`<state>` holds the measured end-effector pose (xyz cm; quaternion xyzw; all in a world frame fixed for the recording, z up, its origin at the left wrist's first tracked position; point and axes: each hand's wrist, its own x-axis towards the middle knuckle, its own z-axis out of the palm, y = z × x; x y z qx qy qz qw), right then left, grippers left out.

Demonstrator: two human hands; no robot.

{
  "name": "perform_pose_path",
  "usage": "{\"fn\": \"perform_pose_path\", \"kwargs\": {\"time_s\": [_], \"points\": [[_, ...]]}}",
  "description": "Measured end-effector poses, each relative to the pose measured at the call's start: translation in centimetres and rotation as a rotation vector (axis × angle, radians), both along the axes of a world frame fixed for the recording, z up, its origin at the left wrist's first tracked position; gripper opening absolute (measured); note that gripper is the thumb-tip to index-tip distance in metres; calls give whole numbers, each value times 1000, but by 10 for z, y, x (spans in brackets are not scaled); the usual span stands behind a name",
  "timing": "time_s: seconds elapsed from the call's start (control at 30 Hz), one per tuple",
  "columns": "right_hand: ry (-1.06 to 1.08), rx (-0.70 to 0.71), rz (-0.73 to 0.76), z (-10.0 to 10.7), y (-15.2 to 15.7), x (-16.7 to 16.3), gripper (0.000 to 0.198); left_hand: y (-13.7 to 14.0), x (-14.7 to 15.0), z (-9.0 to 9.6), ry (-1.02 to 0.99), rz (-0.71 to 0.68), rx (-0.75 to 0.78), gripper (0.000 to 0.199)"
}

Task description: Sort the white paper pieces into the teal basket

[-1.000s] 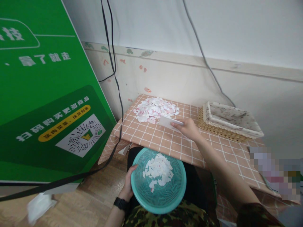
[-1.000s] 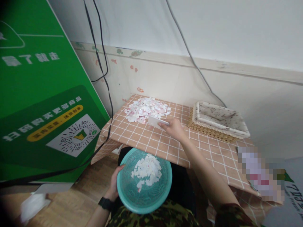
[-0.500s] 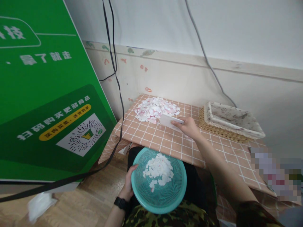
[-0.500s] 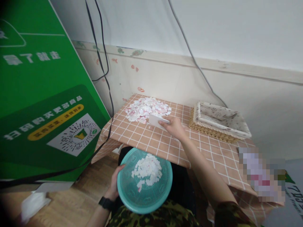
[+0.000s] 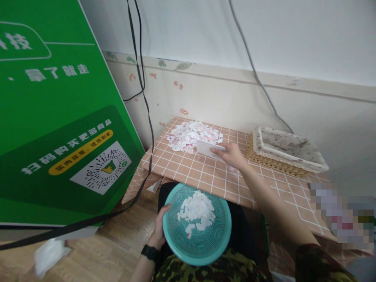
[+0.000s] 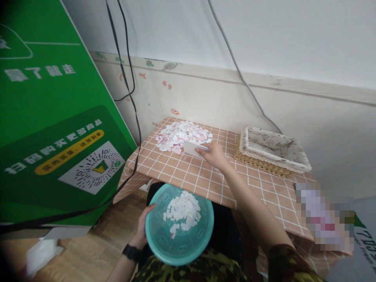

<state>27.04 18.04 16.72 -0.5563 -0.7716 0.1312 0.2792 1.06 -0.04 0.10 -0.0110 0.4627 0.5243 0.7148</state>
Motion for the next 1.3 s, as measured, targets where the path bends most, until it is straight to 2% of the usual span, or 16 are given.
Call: {"fn": "perform_pose_path", "kwargs": {"time_s": [0.13,0.27,0.5,0.73,0.87,1.1,1.3], "points": [[14,26,-4,-1,0,2,39,0,1,2,7,-9,8,14],[103,6,26,-7,-6,-3,37,0,2,2,2,-31,-11,16],[122,-42,68,-12,-11,-9,39,0,1,-1,4,1,-5,13],[203,-6,35,-13,-9,-13,34,1,2,1,-1,-12,-14,15],[174,-17,27,-13,-11,-19,35,0,0,-2,7,-29,-2,16],[133,-46,46,-9,-17,-16,36,0,-3,-8,-23,-64,44,20],[207,-66,106,-8,-20,-19,34,0,-2,-7,-23,-51,33,19]]}}
